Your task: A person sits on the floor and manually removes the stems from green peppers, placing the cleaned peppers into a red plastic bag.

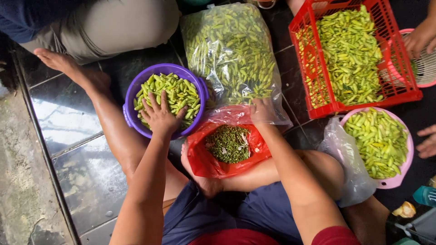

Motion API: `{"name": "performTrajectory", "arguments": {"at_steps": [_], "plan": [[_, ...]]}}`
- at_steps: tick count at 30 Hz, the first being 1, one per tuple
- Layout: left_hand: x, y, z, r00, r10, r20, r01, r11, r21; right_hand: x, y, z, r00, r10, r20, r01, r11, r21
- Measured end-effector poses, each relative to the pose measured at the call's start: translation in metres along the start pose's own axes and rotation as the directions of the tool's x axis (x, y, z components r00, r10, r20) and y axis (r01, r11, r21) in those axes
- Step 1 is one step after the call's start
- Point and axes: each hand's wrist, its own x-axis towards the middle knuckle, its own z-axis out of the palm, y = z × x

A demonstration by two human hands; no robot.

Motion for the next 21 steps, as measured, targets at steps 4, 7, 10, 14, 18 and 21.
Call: {"name": "performTrajectory", "arguments": {"at_steps": [4,7,10,14,18,21], "plan": [[0.005,-0.004,0.008,0.999,0.013,-0.037,-0.013,1.0,-0.01,-0.002,-0.075,-0.063,0.968,-0.178,-0.177,0.231,0.907,0.352],[0.008,-0.005,0.01,0.999,0.04,-0.034,-0.039,0.999,0.006,0.013,-0.108,-0.099,0.942,-0.235,-0.239,0.288,0.932,0.219],[0.008,-0.003,0.007,0.998,0.037,-0.05,-0.037,0.999,0.008,0.076,-0.105,-0.066,0.943,-0.161,-0.29,0.209,0.968,0.14],[0.007,0.001,0.002,0.999,0.023,-0.031,-0.023,0.999,0.025,0.114,-0.117,-0.061,0.92,-0.031,-0.391,0.103,0.981,0.164],[0.008,0.002,0.003,1.0,-0.005,-0.001,0.005,1.0,0.023,0.109,-0.128,-0.082,0.982,-0.038,-0.183,0.059,0.992,0.112],[0.008,0.005,0.001,1.0,0.0,-0.02,0.001,0.999,0.043,0.1,-0.122,-0.072,0.995,-0.047,-0.083,0.039,0.995,-0.089]]}}
